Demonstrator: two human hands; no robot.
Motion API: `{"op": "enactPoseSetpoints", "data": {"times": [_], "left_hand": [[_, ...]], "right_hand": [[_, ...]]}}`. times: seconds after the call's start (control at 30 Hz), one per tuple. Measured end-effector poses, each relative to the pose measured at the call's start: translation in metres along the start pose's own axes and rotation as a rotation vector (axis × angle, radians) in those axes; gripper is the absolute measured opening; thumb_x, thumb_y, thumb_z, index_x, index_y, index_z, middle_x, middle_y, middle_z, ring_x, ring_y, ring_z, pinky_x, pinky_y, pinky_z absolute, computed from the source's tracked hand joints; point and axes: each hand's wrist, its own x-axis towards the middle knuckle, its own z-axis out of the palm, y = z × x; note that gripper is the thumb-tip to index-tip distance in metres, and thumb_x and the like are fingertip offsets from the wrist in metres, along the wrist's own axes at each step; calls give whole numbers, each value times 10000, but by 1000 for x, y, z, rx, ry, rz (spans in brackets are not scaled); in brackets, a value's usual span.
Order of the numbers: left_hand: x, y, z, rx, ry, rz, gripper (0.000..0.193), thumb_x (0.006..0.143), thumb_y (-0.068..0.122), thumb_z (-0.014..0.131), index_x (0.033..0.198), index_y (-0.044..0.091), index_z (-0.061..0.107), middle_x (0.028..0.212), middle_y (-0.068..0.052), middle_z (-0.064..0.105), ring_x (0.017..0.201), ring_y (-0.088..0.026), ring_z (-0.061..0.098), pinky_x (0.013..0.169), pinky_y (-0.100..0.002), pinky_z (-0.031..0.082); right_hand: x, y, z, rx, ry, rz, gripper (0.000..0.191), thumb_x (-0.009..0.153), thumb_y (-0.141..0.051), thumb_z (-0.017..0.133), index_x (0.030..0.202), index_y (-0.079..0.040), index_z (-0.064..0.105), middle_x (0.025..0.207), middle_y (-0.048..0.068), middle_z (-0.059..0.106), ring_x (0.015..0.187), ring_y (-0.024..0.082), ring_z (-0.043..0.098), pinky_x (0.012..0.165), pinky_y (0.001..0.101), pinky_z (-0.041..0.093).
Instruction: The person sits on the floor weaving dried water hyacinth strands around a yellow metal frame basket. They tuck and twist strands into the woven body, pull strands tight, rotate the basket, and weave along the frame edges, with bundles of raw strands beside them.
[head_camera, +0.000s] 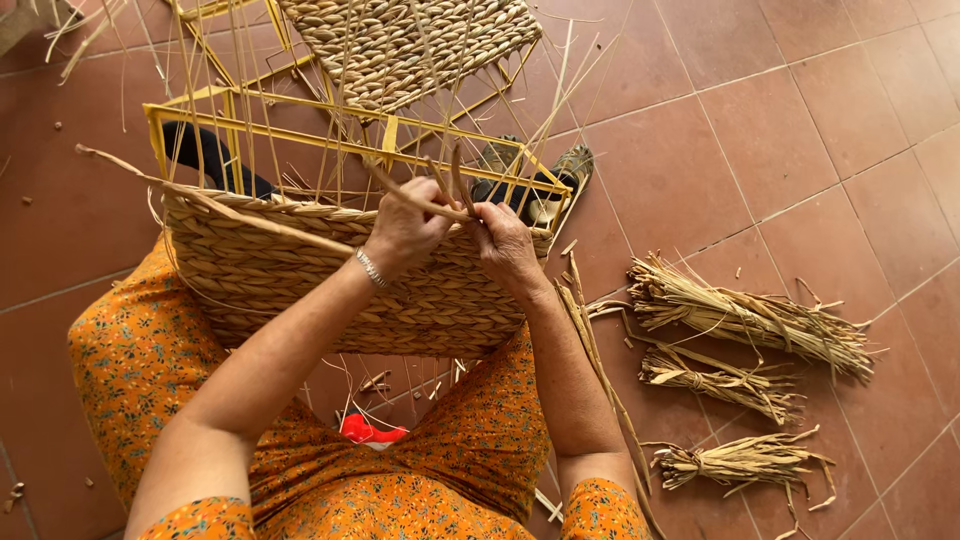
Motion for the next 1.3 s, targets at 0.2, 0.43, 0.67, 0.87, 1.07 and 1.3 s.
{"op": "enactPoseSetpoints", "data": {"times": [0.2, 0.43, 0.67, 0.87, 1.07, 1.3], "left_hand": [[-54, 1, -7, -840, 18, -475, 308, 993, 153, 500, 1018, 23, 778, 978, -154, 806, 866, -136, 802, 786, -267, 671], [-59, 7, -27, 47, 62, 328, 248, 936, 110, 662, 1159, 31, 732, 1164, -119, 713, 1128, -239, 653, 997, -397, 531], [-46, -14, -71, 654, 56, 387, 249, 785, 213, 764, 1005, 109, 714, 1102, -64, 599, 1088, -230, 533, 933, -419, 405], [-56, -32, -58, 624, -74, 282, 59, 965, 144, 735, 969, 94, 704, 961, -43, 593, 973, -211, 573, 881, -361, 475], [-52, -24, -60, 716, 75, 257, 175, 936, 201, 733, 1094, 126, 727, 1099, -50, 621, 1082, -206, 563, 974, -387, 437], [-84, -7, -42, 559, -45, 370, 564, 846, 385, 711, 1211, -45, 702, 1064, -138, 625, 1045, -285, 564, 944, -452, 430]], "right_hand": [[1, -10, 6, 149, 84, 40, 139, 927, -27, 741, 1059, -70, 741, 938, 55, 661, 840, 132, 657, 738, 298, 553], [8, -15, 12, -60, 176, -122, 106, 815, -58, 804, 897, -85, 743, 861, 14, 718, 818, 189, 633, 749, 340, 535], [2, -20, 11, -130, 140, -192, 34, 880, -84, 755, 900, -62, 739, 910, 69, 699, 879, 242, 619, 787, 376, 517], [3, -6, 30, -164, 267, -60, 126, 913, -180, 777, 880, -63, 747, 823, 56, 690, 792, 224, 651, 723, 387, 534], [9, 6, 46, -134, 344, -8, 257, 892, -204, 820, 1080, -94, 683, 792, 3, 710, 726, 140, 673, 679, 334, 552], [6, -6, 55, -266, 409, -182, 231, 905, -70, 802, 1107, -93, 692, 1021, 110, 596, 737, 168, 658, 576, 288, 552]]}}
